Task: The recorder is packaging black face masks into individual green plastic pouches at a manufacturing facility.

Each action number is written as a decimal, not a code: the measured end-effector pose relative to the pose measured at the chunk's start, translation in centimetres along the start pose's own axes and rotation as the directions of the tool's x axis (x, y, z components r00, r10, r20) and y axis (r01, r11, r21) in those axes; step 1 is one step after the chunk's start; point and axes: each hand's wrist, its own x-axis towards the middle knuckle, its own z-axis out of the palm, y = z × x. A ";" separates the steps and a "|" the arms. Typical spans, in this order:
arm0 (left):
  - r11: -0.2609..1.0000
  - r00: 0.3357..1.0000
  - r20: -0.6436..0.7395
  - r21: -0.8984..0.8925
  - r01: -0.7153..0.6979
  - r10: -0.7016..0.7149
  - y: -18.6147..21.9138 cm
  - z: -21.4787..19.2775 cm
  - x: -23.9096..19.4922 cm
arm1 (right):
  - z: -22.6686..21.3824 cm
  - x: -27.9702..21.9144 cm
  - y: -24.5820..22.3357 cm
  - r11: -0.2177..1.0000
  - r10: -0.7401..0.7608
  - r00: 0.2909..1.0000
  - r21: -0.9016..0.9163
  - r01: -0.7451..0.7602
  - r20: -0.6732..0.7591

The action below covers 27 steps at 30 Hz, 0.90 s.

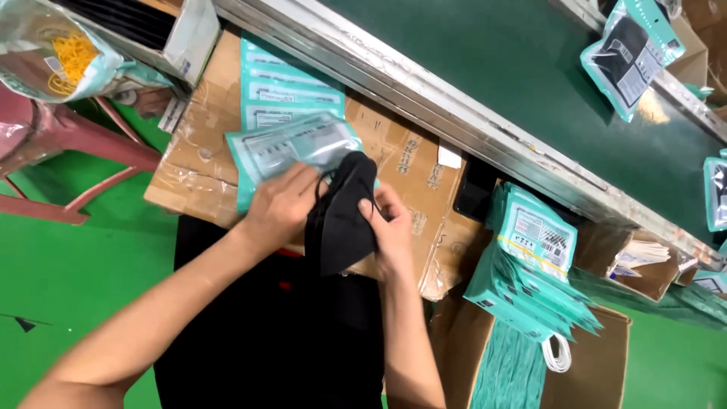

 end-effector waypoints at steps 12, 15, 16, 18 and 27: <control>0.948 0.989 0.017 -0.289 -0.135 0.146 5.4 1.4 0.8 | -0.6 -1.8 -4.0 0.804 -0.357 0.919 -0.556 0.212 -0.166; 0.976 0.975 -0.223 -0.209 -0.063 0.016 6.0 0.9 1.5 | -1.2 -1.4 -4.2 0.942 -0.285 0.933 -0.244 0.230 -0.222; 0.914 0.924 -0.259 -0.365 0.177 -0.282 6.5 0.6 1.9 | -1.1 -1.5 -4.3 0.953 -0.250 0.944 -0.230 0.199 -0.216; 0.769 0.797 -0.241 -0.516 0.378 -0.554 6.9 1.9 1.1 | -0.2 -1.6 -4.2 0.962 -0.217 0.953 -0.213 0.171 -0.213; 0.110 0.533 0.215 -0.852 0.513 -0.819 6.0 6.8 -1.9 | -3.3 -3.4 2.0 0.821 0.301 0.954 0.505 -0.267 0.015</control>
